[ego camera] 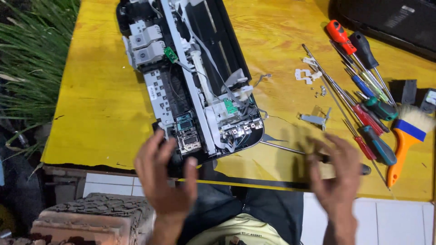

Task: The person cleans the internal components of a disassembled printer placed on a yellow table. They use a large orange brush to sweep dust from the circuit boards and mechanical parts, then switch to a smaller wooden brush for more detailed cleaning of the internal mechanisms.

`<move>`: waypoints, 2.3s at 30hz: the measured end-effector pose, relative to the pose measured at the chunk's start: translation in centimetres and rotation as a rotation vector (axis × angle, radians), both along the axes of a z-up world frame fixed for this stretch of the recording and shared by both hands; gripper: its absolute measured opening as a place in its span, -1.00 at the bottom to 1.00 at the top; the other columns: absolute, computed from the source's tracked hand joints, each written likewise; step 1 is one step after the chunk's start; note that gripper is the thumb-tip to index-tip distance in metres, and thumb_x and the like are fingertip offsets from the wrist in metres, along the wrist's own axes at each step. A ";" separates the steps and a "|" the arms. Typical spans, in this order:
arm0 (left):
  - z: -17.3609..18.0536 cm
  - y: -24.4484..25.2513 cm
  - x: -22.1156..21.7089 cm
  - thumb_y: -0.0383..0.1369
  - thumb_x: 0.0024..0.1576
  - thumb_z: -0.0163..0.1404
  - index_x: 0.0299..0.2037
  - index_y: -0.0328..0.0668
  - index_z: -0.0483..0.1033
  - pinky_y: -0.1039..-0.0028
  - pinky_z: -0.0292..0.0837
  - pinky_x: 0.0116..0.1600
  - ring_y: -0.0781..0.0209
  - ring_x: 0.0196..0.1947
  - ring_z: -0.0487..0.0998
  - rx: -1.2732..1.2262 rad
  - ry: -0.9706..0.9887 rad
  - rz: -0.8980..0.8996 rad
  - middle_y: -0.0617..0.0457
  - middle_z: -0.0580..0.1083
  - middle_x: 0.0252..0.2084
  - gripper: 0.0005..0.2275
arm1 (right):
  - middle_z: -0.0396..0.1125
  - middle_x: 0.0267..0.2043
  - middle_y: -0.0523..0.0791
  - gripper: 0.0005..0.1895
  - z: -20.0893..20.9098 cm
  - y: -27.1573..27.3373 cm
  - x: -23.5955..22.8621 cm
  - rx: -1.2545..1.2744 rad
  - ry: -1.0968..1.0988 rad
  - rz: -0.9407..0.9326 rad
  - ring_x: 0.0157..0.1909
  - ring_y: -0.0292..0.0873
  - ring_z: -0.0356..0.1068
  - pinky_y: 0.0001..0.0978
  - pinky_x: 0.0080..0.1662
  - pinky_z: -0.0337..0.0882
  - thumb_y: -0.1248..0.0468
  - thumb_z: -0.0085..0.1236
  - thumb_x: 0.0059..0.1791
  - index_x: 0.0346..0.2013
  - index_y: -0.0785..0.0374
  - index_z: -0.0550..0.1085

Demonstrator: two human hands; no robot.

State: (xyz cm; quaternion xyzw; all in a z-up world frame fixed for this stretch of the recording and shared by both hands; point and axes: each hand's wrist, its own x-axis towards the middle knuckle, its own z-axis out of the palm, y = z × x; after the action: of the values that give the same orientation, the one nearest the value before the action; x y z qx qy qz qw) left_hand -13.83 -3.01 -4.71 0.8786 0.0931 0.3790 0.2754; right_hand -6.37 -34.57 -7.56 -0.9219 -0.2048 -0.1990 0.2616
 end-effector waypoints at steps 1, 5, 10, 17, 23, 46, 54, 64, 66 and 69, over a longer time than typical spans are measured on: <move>0.1 -0.8 -0.2 -0.25 0.24 0.01 0.12 -0.28 0.44 0.00 0.35 0.37 -0.22 0.27 0.43 -0.008 0.001 -0.017 -0.22 0.41 0.25 -0.67 | 0.35 0.26 0.11 -0.71 0.3 -1.4 0.1 -0.008 0.001 -0.017 0.31 0.16 0.30 0.03 0.34 0.23 0.33 0.12 0.09 0.11 0.30 0.49; 1.5 -3.1 0.9 -0.16 0.25 0.06 0.12 -0.03 0.55 -0.12 0.21 0.42 -0.48 0.34 0.25 0.185 0.067 -0.132 -0.40 0.25 0.35 -0.70 | 0.43 0.07 0.03 -0.83 0.9 -8.2 0.7 -0.084 -0.091 -0.321 0.05 0.08 0.36 -0.06 0.18 0.29 0.51 0.21 0.18 0.07 0.39 0.52; 2.8 -2.0 3.1 -0.44 0.25 0.23 0.10 0.03 0.65 0.00 0.22 0.41 -0.38 0.41 0.02 0.352 0.037 -0.277 -0.43 0.24 0.38 -0.76 | 0.45 -0.07 0.03 -0.90 1.8 -14.0 1.8 -0.190 -0.041 -0.447 -0.07 0.00 0.38 -0.15 -0.02 0.38 0.54 0.27 0.21 0.01 0.41 0.56; 5.4 -1.3 3.8 -0.35 0.25 0.07 -0.18 0.03 0.52 -0.15 0.31 0.23 -0.35 0.36 0.27 0.550 0.172 -0.326 -0.24 0.37 0.36 -0.99 | 0.45 -0.04 0.07 -0.86 1.3 -15.7 2.6 -0.242 0.026 -0.415 -0.05 0.04 0.34 -0.12 -0.07 0.40 0.48 0.25 0.17 0.04 0.39 0.60; 4.2 1.5 4.2 -0.31 0.14 0.20 -0.22 -0.13 0.53 -0.09 0.28 0.32 -0.34 0.33 0.34 0.458 0.232 -0.522 -0.20 0.38 0.34 -0.86 | 0.42 -0.06 0.09 -0.83 0.8 -16.5 1.4 -0.165 0.094 -0.458 -0.09 0.03 0.35 -0.17 -0.10 0.42 0.43 0.30 0.16 0.05 0.41 0.60; 3.5 -29.2 11.4 -0.54 0.25 -0.09 0.01 -0.31 0.52 0.03 0.43 0.09 -0.17 0.12 0.45 0.239 0.137 -1.167 -0.16 0.42 0.14 -0.81 | 0.47 -0.07 0.12 -0.95 0.7 -18.8 -8.5 0.253 -0.006 -0.801 -0.08 -0.04 0.41 -0.26 -0.02 0.43 0.63 0.16 0.24 -0.06 0.53 0.54; -1.6 -35.9 12.9 -0.05 0.23 0.11 0.05 -0.12 0.41 0.21 0.28 -0.06 -0.05 -0.07 0.36 0.542 0.237 -0.953 -0.16 0.37 -0.02 -0.63 | 0.39 0.06 0.11 -0.73 -0.4 -22.5 -15.2 0.356 0.264 -1.095 0.05 -0.07 0.36 -0.26 0.05 0.40 0.46 0.08 0.24 0.24 0.47 0.39; -2.7 -37.1 13.6 -0.52 0.02 0.08 -0.31 -0.22 0.42 0.21 0.26 -0.16 -0.06 -0.22 0.36 0.516 0.152 -0.790 -0.12 0.35 -0.40 -0.89 | 0.35 0.04 0.25 -0.76 0.8 -18.7 -10.9 0.433 0.043 -0.966 0.05 0.10 0.41 -0.20 0.17 0.45 0.53 0.08 0.25 0.17 0.66 0.33; -2.8 -37.5 14.2 -0.55 -0.09 -0.04 -0.30 -0.28 0.35 0.20 0.19 -0.17 0.02 -0.32 0.24 0.386 0.135 -0.763 -0.07 0.26 -0.45 -0.85 | 0.42 -0.07 0.16 -0.89 1.9 -17.6 -8.5 0.313 0.039 -0.769 -0.07 0.01 0.44 -0.27 0.01 0.48 0.54 0.15 0.14 -0.05 0.54 0.45; -1.4 -36.3 14.9 -0.48 -0.01 0.00 -0.17 -0.24 0.41 0.24 0.20 -0.20 0.08 -0.30 0.28 0.349 0.147 -0.728 -0.03 0.33 -0.39 -0.81 | 0.38 -0.13 0.13 -0.87 2.7 -16.8 -4.7 0.298 -0.051 -0.581 -0.17 0.02 0.37 -0.26 -0.09 0.43 0.60 0.13 0.09 -0.08 0.48 0.45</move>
State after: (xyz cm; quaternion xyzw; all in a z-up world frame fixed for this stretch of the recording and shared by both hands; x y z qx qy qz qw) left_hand 1.11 -39.36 -6.14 0.9124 -0.2700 0.2031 0.2310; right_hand -11.11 -51.41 -4.90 -0.8881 0.0919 -0.3161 0.3208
